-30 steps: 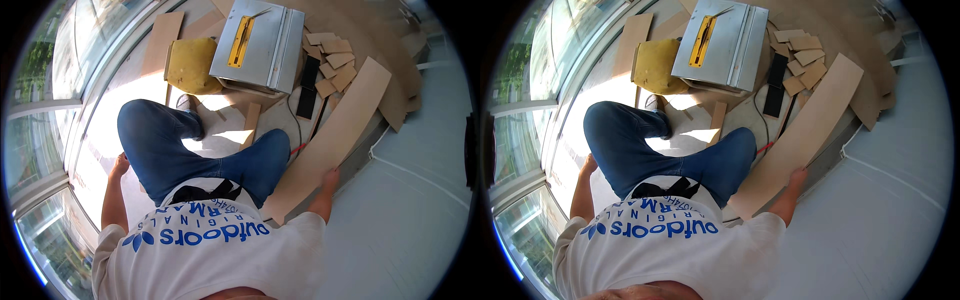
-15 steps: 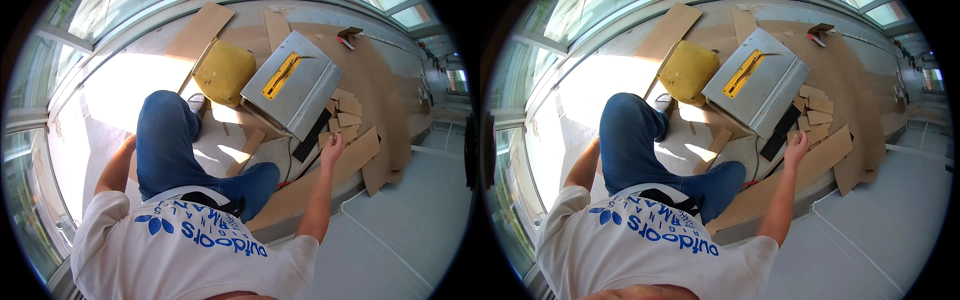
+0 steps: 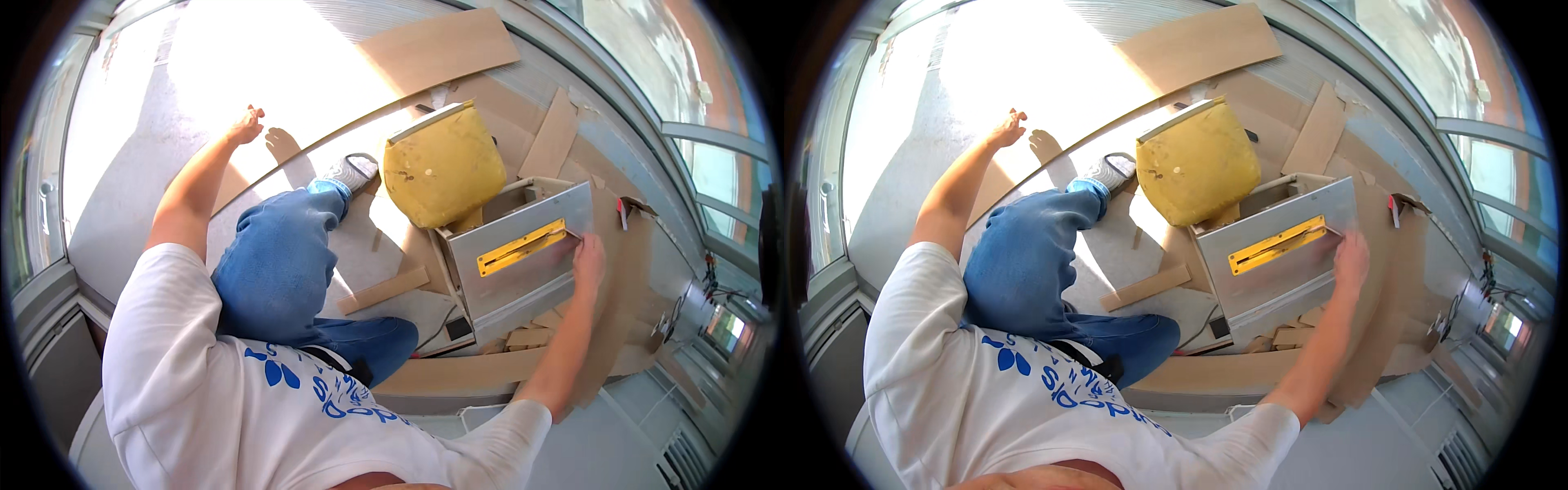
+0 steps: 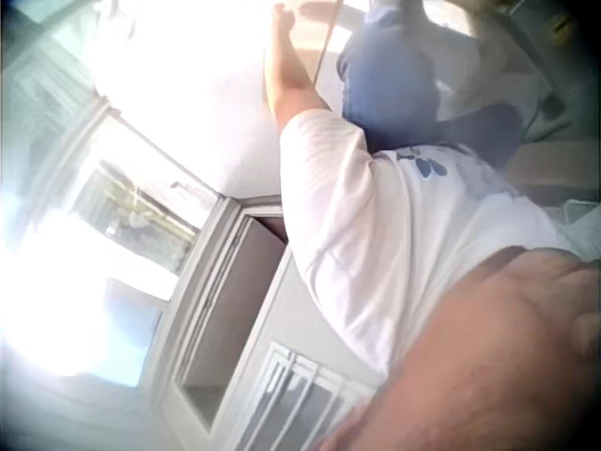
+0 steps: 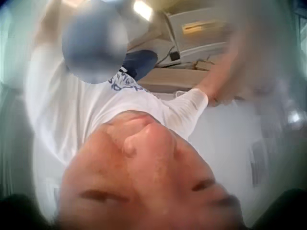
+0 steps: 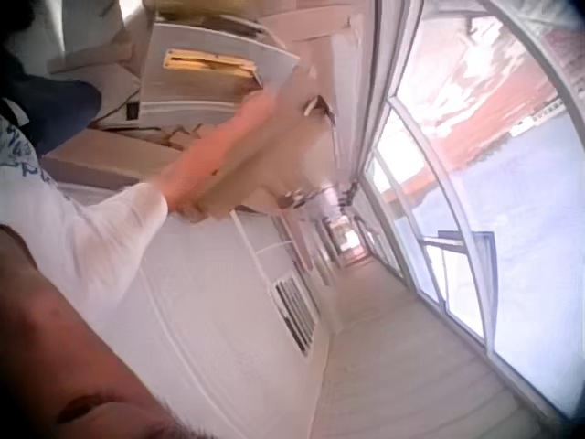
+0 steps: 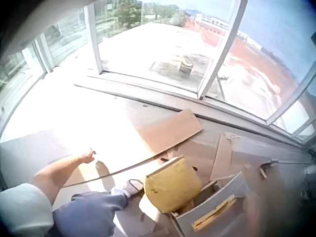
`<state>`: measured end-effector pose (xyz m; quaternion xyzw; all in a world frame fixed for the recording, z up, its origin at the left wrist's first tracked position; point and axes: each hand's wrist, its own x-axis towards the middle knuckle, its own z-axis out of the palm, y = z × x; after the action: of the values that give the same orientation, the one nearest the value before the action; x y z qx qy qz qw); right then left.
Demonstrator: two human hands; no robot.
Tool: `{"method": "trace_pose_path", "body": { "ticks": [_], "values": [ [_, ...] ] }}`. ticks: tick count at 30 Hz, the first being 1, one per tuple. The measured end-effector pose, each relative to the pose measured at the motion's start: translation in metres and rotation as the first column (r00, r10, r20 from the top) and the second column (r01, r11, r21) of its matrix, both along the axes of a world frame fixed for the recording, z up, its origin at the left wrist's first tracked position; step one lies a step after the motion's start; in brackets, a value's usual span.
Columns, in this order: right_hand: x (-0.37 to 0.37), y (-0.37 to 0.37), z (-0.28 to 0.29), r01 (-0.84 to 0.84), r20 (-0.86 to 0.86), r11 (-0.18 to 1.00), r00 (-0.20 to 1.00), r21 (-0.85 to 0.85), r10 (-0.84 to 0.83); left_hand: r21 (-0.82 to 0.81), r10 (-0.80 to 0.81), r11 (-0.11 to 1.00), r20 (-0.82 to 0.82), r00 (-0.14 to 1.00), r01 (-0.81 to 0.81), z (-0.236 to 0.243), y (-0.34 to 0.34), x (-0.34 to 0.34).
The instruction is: The person positions a wooden board on a table saw, slides it through the blade to cut it, and then sets the pieces aside.
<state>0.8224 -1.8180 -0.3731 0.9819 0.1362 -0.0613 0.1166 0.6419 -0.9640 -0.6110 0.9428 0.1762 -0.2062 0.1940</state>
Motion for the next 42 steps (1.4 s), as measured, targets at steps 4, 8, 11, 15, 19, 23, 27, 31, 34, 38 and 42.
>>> {"method": "trace_pose_path", "body": {
  "ticks": [4, 8, 11, 15, 19, 23, 27, 31, 34, 38, 42],
  "values": [
    [-0.025, -0.07, -0.001, 0.385, 0.205, 0.888, 0.875, 0.252, -0.438, 0.094, 0.051, 0.994, 0.009, 0.999, -0.052, -0.042, 0.034, 0.034],
    [-0.126, -0.118, 0.0, 0.537, 0.322, 0.833, 0.772, 0.129, -0.548, 0.05, 0.269, 0.963, -0.093, 0.959, -0.266, -0.026, 0.008, 0.064],
    [-0.238, -0.119, -0.018, 0.485, 0.209, 0.874, 0.854, 0.01, -0.476, -0.012, 0.284, 0.958, -0.129, 0.95, -0.288, -0.021, -0.005, 0.08],
    [-0.437, -0.065, -0.053, 0.558, 0.021, 0.829, 0.829, 0.033, -0.559, 0.112, 0.179, 0.98, -0.14, 0.974, -0.164, 0.033, -0.033, 0.104],
    [-0.545, 0.001, -0.079, 0.738, -0.199, 0.671, 0.67, 0.073, -0.715, -0.171, -0.036, 0.984, 0.116, 0.993, 0.056, 0.027, 0.005, 0.08],
    [-0.542, 0.118, -0.071, 0.86, -0.297, 0.431, 0.501, 0.273, -0.813, -0.198, 0.098, 0.979, 0.234, 0.967, -0.051, 0.051, -0.035, 0.04],
    [-0.514, 0.148, -0.095, 0.64, -0.201, 0.422, 0.672, 0.642, -0.713, -0.071, 0.152, 0.988, 0.277, 0.949, -0.138, 0.109, -0.087, -0.007],
    [-0.444, 0.221, -0.04, 0.462, -0.143, 0.326, 0.727, 0.825, -0.671, -0.033, 0.029, 0.999, 0.364, 0.931, -0.018, 0.147, -0.061, -0.019],
    [-0.408, 0.262, -0.041, 0.472, -0.317, 0.121, 0.739, 0.873, -0.594, -0.192, 0.018, 0.978, 0.489, 0.872, 0.087, 0.221, -0.069, 0.015],
    [-0.308, 0.335, -0.018, 0.37, -0.396, -0.139, 0.86, 0.918, -0.322, -0.305, -0.033, 0.932, 0.461, 0.887, 0.194, 0.309, -0.085, 0.09],
    [-0.218, 0.397, 0.023, 0.423, -0.426, -0.543, 0.896, 0.726, 0.128, -0.445, -0.098, 0.845, 0.42, 0.902, 0.298, 0.397, -0.162, 0.137]
  ]
}}
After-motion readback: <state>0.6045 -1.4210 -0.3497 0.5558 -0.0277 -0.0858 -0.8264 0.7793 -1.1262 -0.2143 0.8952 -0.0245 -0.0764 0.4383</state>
